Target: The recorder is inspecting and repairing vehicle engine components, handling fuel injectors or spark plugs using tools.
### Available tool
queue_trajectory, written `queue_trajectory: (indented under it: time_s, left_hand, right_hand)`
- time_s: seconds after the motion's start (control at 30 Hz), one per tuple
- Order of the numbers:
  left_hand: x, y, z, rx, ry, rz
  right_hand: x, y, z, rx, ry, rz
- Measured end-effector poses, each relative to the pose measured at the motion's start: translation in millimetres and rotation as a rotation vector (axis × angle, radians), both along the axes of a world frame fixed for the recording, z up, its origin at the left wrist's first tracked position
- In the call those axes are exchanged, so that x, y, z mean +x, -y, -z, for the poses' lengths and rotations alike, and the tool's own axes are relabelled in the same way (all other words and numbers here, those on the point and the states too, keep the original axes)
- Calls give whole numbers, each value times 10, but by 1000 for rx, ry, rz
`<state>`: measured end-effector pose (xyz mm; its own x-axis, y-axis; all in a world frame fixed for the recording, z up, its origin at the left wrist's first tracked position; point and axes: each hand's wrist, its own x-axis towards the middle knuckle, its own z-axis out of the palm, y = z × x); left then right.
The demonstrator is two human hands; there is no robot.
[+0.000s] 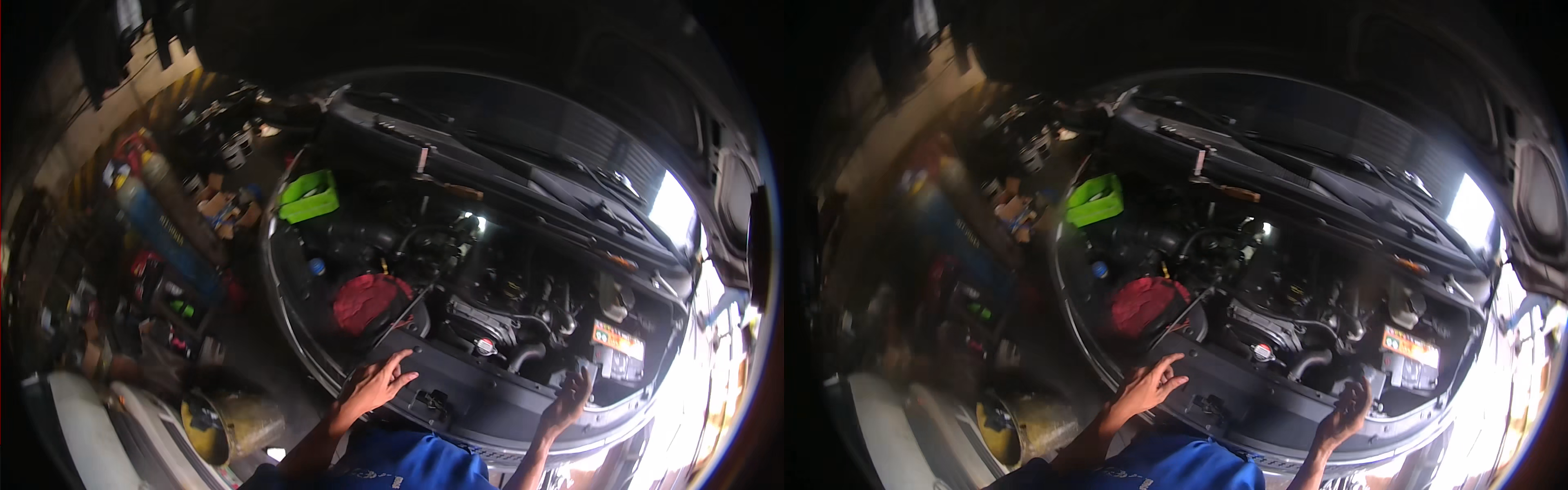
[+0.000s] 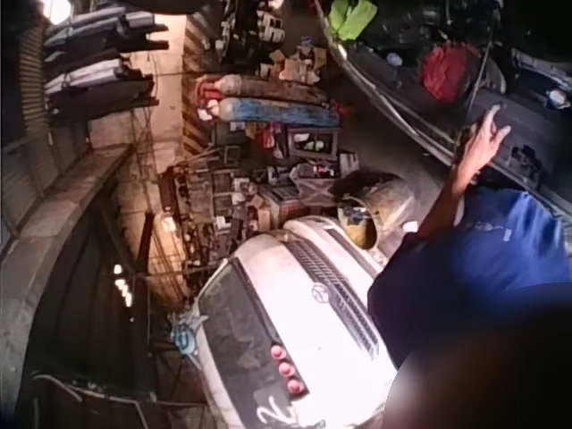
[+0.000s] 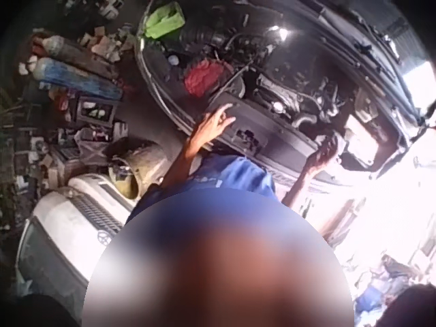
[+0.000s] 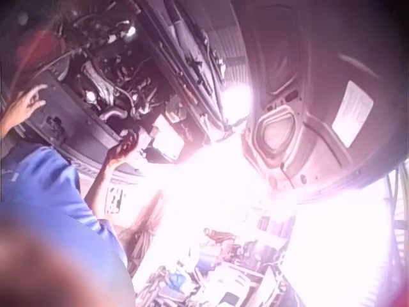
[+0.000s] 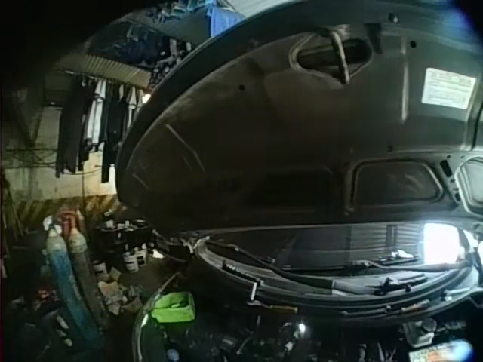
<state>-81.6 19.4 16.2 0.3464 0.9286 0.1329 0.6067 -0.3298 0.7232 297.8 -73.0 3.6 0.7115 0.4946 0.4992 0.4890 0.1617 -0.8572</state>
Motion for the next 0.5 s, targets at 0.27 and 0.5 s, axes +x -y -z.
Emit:
queue_trajectory:
  time_s: [0.27,0.5]
  left_hand:
    - [-102,74,109,107,-46,-6]
    - [-92,71,200,111,-32,67]
  right_hand:
    - [60,-218,-62,-282,-130,-84]
    - [-164,-311,460,-407,315,12]
